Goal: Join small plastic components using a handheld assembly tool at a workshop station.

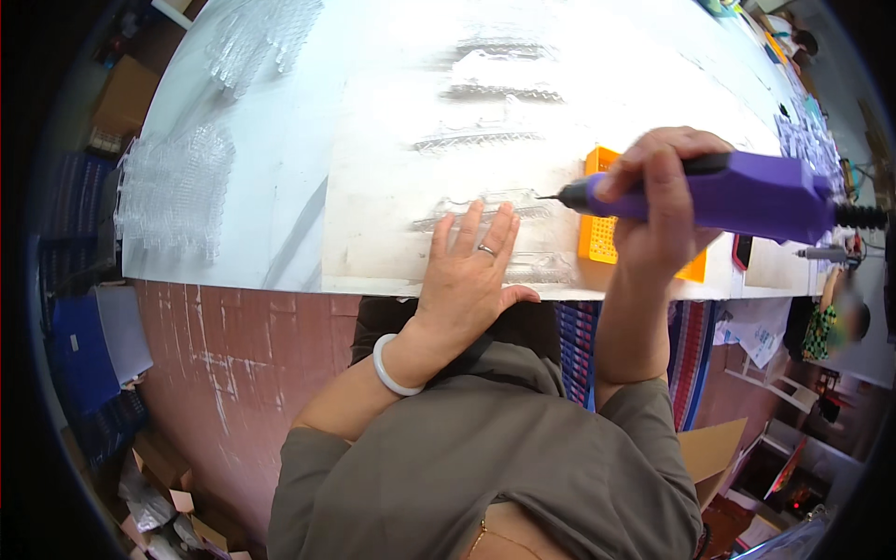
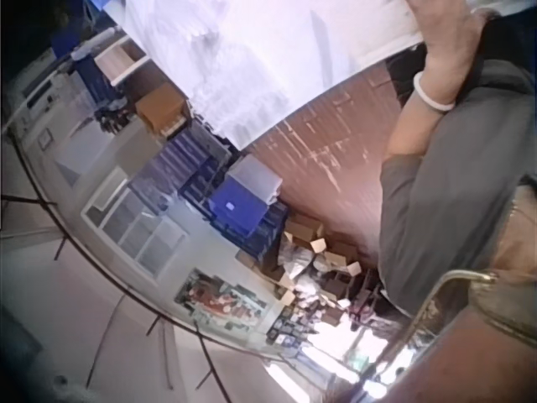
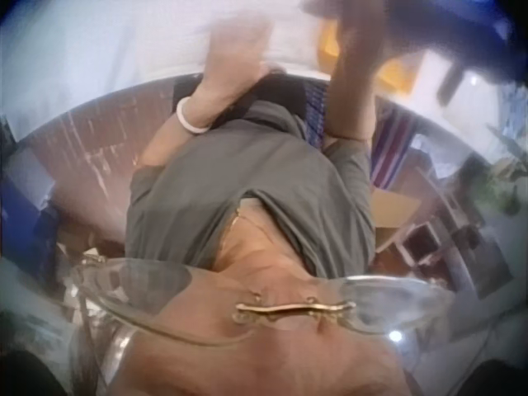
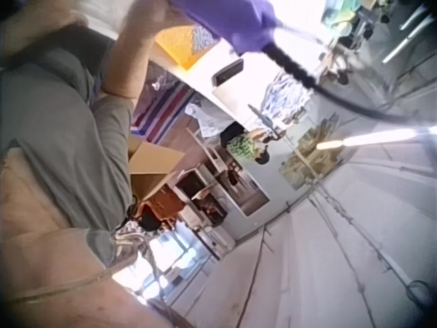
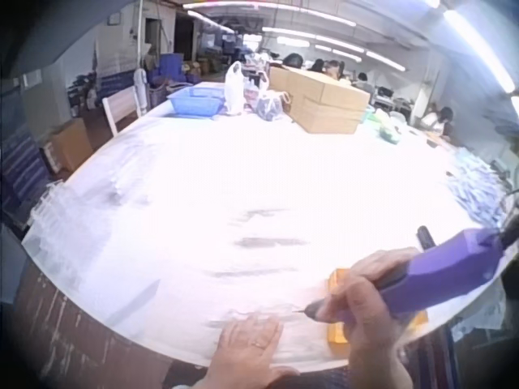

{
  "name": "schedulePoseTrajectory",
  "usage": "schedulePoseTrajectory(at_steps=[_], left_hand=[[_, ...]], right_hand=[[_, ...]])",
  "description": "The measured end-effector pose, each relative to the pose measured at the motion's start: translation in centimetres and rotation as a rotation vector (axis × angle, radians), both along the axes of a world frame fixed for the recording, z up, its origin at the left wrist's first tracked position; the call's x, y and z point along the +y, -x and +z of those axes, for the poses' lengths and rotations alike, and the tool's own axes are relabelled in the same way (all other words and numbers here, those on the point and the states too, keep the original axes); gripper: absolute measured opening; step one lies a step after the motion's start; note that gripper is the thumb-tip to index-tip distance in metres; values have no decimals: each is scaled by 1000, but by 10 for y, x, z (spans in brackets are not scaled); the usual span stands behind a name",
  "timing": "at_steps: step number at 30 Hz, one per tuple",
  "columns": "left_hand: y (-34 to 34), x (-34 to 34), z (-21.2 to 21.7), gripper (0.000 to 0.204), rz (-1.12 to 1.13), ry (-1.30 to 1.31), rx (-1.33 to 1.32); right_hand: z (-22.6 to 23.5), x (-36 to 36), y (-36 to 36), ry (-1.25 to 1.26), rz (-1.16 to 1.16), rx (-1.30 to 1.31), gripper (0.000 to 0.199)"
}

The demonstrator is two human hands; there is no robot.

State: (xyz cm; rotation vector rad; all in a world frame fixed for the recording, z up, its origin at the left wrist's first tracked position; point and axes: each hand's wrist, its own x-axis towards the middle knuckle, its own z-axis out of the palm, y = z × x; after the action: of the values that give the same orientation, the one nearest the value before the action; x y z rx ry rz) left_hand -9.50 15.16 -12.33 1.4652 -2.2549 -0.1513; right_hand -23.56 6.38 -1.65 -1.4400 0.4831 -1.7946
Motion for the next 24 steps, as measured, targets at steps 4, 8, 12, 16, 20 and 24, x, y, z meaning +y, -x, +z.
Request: schedulePoseTrajectory(at_steps=[4, 8, 12, 16, 20, 24], left_hand=[[-2, 1, 1, 81, 23, 8, -28], [-2, -1, 0, 83, 33, -35, -39], [-3, 0, 0, 84, 34, -48, -51], [-4, 0, -1, 85, 37, -44, -52], [-3, 0, -3, 87, 34, -39, -37], [-2, 0, -4, 87, 35, -38, -30]], right_hand=[[-13, -8, -33, -106, 92, 63, 10], [-20, -11, -46, -120, 62, 229, 9], [-23, -13, -50, -147, 60, 229, 6], [-23, -13, -51, -156, 67, 209, 5], [-25, -14, -51, -162, 48, 220, 4], [-24, -14, -53, -178, 30, 244, 4]])
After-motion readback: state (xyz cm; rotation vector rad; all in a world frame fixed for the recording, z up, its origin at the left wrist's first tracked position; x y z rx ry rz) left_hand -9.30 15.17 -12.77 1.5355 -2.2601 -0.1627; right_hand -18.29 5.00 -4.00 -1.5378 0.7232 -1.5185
